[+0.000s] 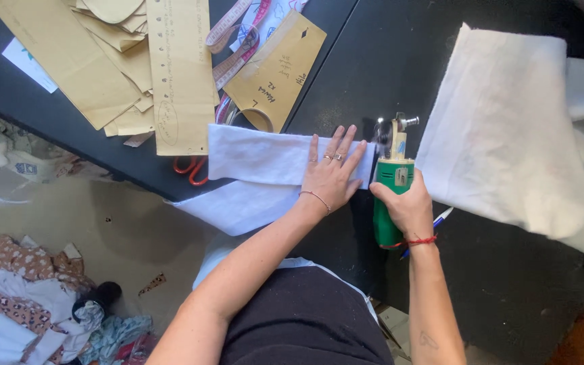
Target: Marking fabric with patterns and cutting it using an electric rotary cutter
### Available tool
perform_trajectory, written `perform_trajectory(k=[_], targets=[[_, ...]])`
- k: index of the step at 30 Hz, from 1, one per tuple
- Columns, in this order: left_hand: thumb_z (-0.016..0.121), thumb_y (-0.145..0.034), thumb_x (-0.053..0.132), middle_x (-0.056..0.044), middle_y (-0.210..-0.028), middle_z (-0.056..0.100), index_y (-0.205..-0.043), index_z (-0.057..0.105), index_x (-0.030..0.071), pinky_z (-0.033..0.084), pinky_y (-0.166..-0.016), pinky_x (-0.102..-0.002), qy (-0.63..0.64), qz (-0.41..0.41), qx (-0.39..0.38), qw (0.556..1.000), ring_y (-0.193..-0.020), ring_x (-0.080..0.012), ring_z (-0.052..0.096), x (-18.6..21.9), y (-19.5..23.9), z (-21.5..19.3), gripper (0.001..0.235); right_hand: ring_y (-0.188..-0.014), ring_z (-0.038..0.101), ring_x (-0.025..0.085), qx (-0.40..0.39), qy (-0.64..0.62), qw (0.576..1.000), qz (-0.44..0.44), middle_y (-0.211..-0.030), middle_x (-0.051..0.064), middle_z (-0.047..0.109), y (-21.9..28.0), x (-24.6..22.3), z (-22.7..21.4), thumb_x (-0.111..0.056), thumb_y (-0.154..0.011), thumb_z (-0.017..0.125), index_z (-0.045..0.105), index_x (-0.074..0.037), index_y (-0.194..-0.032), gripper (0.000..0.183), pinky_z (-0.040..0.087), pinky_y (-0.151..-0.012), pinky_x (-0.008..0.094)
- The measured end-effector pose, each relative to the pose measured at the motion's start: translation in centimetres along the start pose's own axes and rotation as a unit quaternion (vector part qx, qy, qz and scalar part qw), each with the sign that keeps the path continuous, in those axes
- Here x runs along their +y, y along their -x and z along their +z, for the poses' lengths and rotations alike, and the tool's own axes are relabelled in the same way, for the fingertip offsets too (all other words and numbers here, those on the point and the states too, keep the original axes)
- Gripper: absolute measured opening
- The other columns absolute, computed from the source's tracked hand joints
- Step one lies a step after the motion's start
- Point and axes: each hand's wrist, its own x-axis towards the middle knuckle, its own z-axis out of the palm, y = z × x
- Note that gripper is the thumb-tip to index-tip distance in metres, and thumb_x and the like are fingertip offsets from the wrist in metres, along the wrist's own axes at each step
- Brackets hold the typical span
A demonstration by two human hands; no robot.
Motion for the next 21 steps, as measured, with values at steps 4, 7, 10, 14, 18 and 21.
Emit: perform_trajectory(k=[4,7,10,14,18,21], targets=[[0.059,-0.074,0.043,-0.005,-0.145,0.005,-0.135,0.022,0.022,-0.001,-0.104,-0.055,-0.004,0.009,0.016,1.0,-0.134,-0.0209,0.003,-0.4,-0.2,0.3,0.075,-0.097,0.053,0.037,0.09,-0.049,0.988,-0.117,-0.096,0.021,0.057,2.3,4.8,-1.3,-0.038,-0.054,0.075,0.048,-0.011,-0.106,0.064,0.042,-0.078,0.046],[0.058,-0.074,0.043,-0.005,-0.145,0.005,-0.135,0.022,0.022,-0.001,-0.104,-0.055,0.002,0.015,0.01,1.0,-0.134,-0.0214,0.003,0.3,-0.1,0.7,0.073,-0.086,0.059,0.021,0.16,-0.111,0.967,-0.164,-0.083,0.009,0.063,5.5,8.5,-3.1,-0.027,-0.057,0.078,0.047,-0.011,-0.097,0.053,0.042,-0.079,0.034],[0.058,-0.068,0.042,-0.007,-0.142,0.018,-0.126,0.04,0.021,0.007,-0.1,-0.059,-0.011,0.009,0.074,0.997,-0.132,-0.0234,0.015,0.5,-1.1,0.6,0.064,-0.08,0.056,0.026,0.259,-0.008,0.964,-0.061,-0.091,0.011,0.059,7.0,11.1,-3.5,-0.039,-0.059,0.071,0.049,-0.008,-0.109,0.062,0.042,-0.067,0.036],[0.063,-0.066,0.05,-0.008,-0.136,0.029,-0.102,0.053,0.023,0.005,-0.094,-0.067,-0.011,-0.004,0.073,0.997,-0.13,-0.0236,0.018,2.4,-3.5,0.3,0.046,-0.089,0.054,0.036,0.34,0.056,0.938,0.03,-0.102,0.016,0.057,7.9,16.7,-2.6,-0.036,-0.058,0.075,0.048,-0.007,-0.114,0.069,0.04,-0.07,0.046],[0.073,-0.055,0.047,-0.011,-0.14,0.022,-0.081,0.057,0.022,-0.009,-0.092,-0.067,-0.037,-0.032,-0.019,0.999,-0.132,-0.0268,0.008,4.7,-5.9,0.1,0.04,-0.098,0.048,0.035,0.34,0.073,0.931,0.108,-0.108,0.016,0.052,8.3,19.9,-1.7,-0.03,-0.059,0.077,0.046,-0.005,-0.115,0.069,0.04,-0.076,0.049],[0.06,-0.071,0.035,-0.009,-0.14,0.026,-0.081,0.063,0.024,-0.01,-0.091,-0.069,-0.041,0.002,-0.043,0.998,-0.132,-0.0311,0.005,5.3,-5.5,0.0,0.015,-0.091,0.049,0.041,0.383,0.147,0.911,0.045,-0.099,0.023,0.054,6.6,23.7,-0.6,-0.033,-0.056,0.079,0.046,-0.003,-0.114,0.072,0.039,-0.071,0.049]])
